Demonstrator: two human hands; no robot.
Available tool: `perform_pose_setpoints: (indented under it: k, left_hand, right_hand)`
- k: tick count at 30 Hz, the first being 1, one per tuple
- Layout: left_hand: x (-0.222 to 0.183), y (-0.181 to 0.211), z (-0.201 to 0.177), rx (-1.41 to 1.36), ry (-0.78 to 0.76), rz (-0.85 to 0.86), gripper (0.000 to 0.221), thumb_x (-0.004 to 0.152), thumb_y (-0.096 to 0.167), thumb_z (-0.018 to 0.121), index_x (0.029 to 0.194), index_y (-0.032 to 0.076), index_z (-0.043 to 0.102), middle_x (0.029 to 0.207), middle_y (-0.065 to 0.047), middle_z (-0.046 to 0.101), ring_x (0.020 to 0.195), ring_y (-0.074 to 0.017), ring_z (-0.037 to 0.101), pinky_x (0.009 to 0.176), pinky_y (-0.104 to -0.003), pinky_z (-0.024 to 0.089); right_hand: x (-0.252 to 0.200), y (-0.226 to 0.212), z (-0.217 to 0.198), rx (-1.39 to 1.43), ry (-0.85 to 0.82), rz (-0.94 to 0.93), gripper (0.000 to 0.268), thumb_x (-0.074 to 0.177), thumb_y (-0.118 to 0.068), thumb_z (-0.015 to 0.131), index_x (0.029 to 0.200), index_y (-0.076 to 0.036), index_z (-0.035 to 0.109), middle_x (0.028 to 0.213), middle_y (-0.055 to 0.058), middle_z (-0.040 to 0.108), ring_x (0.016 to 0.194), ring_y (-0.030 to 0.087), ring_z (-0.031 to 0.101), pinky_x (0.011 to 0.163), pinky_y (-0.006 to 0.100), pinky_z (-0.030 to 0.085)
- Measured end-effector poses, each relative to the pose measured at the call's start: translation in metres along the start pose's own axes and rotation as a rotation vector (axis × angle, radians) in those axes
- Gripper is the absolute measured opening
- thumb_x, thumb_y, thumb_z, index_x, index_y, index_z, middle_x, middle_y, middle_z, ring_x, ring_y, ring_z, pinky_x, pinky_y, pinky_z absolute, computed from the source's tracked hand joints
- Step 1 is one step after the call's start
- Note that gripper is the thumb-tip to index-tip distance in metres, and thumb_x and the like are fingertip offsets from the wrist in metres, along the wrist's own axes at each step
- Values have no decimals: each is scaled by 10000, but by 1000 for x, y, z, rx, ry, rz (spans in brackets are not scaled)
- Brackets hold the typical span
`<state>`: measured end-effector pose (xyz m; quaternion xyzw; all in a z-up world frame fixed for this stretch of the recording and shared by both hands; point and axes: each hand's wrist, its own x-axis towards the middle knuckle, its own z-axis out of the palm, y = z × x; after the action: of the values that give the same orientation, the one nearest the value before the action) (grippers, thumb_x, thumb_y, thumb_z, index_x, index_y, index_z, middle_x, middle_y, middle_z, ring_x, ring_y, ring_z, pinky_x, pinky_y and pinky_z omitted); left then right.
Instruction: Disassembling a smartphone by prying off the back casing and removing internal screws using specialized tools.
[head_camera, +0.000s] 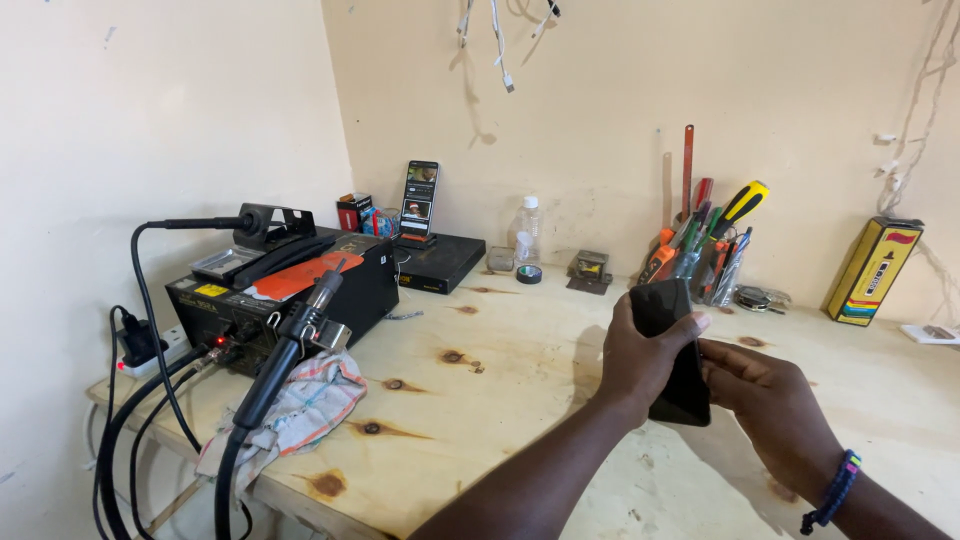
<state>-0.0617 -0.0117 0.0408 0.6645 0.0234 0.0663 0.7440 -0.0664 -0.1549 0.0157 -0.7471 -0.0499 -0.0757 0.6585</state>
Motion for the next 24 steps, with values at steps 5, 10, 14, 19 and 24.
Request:
perform_pose_setpoints:
  k: [5,10,14,19,24]
  left_hand:
    - [4,-5,4,14,-8,1,698,683,503,774,1284,198,594,1273,-11,691,1166,-189,650,971,-374,523]
    - [3,-6,8,-3,-28,10,654,694,416,786,1264,176,572,1162,-25,667,1051,-181,640,887,-344,533]
    - [12,-14,19,-74,-99,-17,662,678,266,788,1268,146,514,1155,-68,616,1021,-196,623,836,-371,552]
    - [22,-19,11,-152,-108,-144,736,547,139,793,1227,105,512,996,-101,642,886,-223,639,701,-407,551]
    - [45,-39,3,-388,-113,-266,447,689,170,831,1080,36,663,868,-118,621,823,-270,627,722,-415,527]
  right_hand:
    - [6,2,-2,-2,28,-2,347,997,15,646,1286,99,817,1054,186,737,958,261,650,880,465,597]
    - [10,-1,-6,26,51,14,316,948,69,652,1205,157,815,1160,201,687,1015,318,675,875,481,581]
    - [23,11,-22,86,46,11,246,967,44,643,1103,161,810,953,235,756,858,299,670,801,445,578]
    - [25,-4,-26,185,-84,81,348,966,-9,667,1169,240,802,1097,188,543,934,396,690,788,506,597]
    - [67,-18,-34,21,-94,155,409,926,-41,716,1248,211,713,1060,405,784,910,459,768,917,510,654]
